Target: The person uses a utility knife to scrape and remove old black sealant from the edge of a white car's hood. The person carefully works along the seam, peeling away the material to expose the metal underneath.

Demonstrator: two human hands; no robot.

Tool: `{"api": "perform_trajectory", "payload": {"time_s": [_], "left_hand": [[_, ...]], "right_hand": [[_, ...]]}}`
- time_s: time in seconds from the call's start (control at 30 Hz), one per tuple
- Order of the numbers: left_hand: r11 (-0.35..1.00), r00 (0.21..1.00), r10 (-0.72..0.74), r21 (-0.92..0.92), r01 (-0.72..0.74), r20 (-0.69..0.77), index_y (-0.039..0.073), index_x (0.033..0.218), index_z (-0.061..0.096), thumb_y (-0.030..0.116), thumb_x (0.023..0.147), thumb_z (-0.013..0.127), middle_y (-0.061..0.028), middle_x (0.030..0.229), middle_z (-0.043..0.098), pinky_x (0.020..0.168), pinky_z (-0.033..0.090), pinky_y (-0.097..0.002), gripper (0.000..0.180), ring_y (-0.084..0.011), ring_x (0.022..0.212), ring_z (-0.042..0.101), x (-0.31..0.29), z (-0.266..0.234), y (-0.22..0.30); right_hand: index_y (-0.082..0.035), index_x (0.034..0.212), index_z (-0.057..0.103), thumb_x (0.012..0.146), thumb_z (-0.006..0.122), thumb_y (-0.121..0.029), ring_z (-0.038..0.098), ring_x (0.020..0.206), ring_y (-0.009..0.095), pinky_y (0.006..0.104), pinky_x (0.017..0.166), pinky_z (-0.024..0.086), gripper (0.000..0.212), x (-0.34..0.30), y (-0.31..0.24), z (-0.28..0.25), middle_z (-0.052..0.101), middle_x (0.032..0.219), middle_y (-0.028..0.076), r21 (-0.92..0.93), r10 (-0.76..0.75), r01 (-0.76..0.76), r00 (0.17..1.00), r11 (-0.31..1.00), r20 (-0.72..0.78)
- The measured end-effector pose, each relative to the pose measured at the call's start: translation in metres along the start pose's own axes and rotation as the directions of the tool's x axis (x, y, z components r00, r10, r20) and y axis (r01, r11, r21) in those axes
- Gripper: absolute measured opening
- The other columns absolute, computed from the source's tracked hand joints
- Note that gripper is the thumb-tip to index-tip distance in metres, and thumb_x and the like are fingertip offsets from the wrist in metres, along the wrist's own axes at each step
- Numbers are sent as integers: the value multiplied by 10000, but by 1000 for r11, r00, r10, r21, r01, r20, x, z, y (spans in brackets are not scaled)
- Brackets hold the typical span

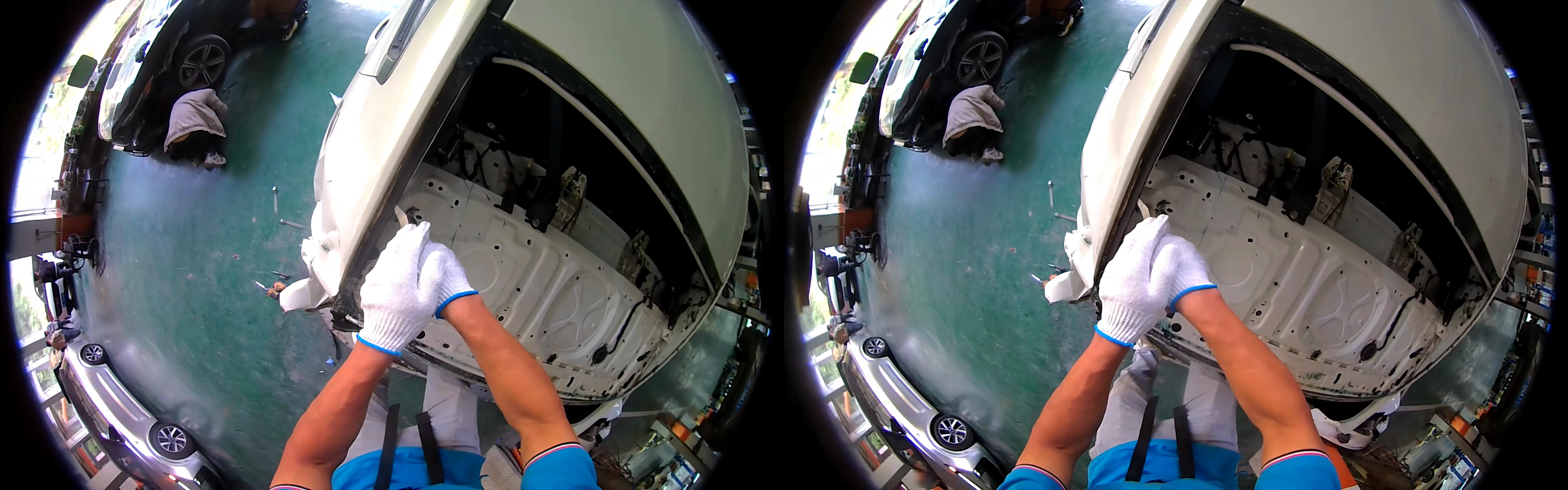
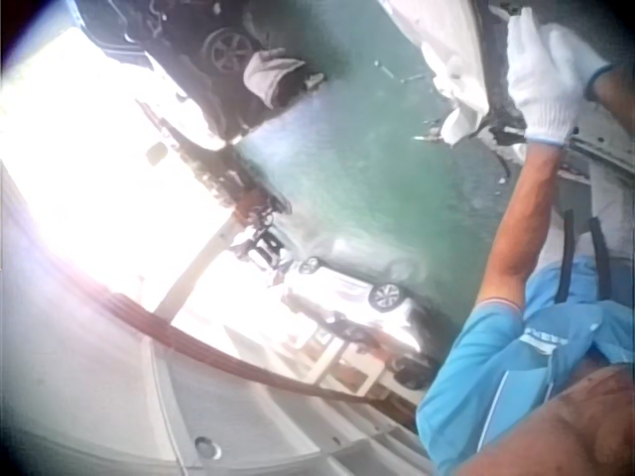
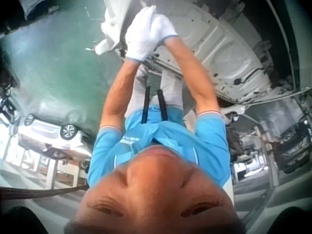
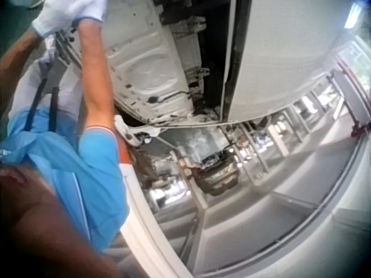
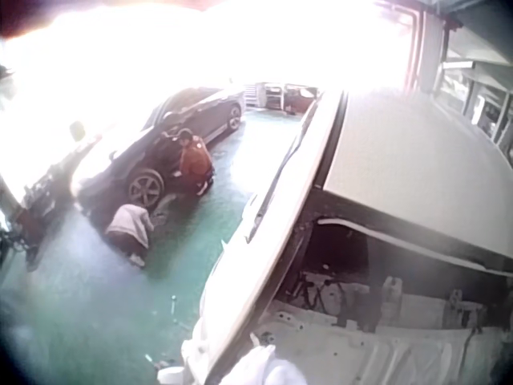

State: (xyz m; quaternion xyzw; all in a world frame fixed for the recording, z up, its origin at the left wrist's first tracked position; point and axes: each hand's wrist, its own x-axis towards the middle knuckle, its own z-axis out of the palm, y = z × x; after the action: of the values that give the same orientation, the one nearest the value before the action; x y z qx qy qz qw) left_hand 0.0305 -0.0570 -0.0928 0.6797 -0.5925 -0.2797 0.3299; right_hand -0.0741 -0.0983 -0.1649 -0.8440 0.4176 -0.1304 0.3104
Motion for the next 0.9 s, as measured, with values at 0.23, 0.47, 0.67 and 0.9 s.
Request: {"api": "perform_trajectory", "payload": {"time_s": [0.23, 0.47, 0.67, 0.9], "left_hand": [[998, 1000, 24, 55, -24, -3, 29, 1370, 612, 243, 974, 644, -229, 1328, 647, 1034, 509, -428, 452, -383, 1223, 636, -14, 0, -12], [992, 989, 62, 115, -47, -135, -13, 1202, 704, 178, 917, 738, -207, 1196, 710, 1011, 520, -408, 345, -340, 1096, 701, 15, -17, 2], [825, 948, 276, 547, -147, -162, 19, 1033, 658, 401, 768, 871, -158, 993, 652, 831, 537, -426, 512, -334, 927, 661, 122, -30, -6], [830, 993, 10, 552, -74, 117, -11, 951, 669, 504, 662, 907, -171, 940, 683, 796, 546, -426, 636, -342, 865, 685, 166, -38, -3]], "right_hand": [[-42, 943, 710, 869, 648, -210, 720, 836, 386, 465, 718, 595, 194, -5, -5, 12, 736, 902, 196, 23, 51, -53, 995, 998, 89], [-21, 1022, 673, 902, 614, -192, 752, 824, 382, 506, 670, 598, 217, 1, -43, -23, 740, 850, 221, 32, 283, -289, 951, 957, 121], [71, 1058, 526, 902, 556, -121, 747, 725, 420, 542, 621, 578, 249, 7, -50, -21, 714, 748, 263, 36, 381, -391, 911, 920, 155], [56, 1118, 522, 893, 539, -130, 726, 708, 436, 557, 598, 557, 292, 1, -35, -22, 707, 744, 253, 105, 372, -391, 913, 914, 167]]}}
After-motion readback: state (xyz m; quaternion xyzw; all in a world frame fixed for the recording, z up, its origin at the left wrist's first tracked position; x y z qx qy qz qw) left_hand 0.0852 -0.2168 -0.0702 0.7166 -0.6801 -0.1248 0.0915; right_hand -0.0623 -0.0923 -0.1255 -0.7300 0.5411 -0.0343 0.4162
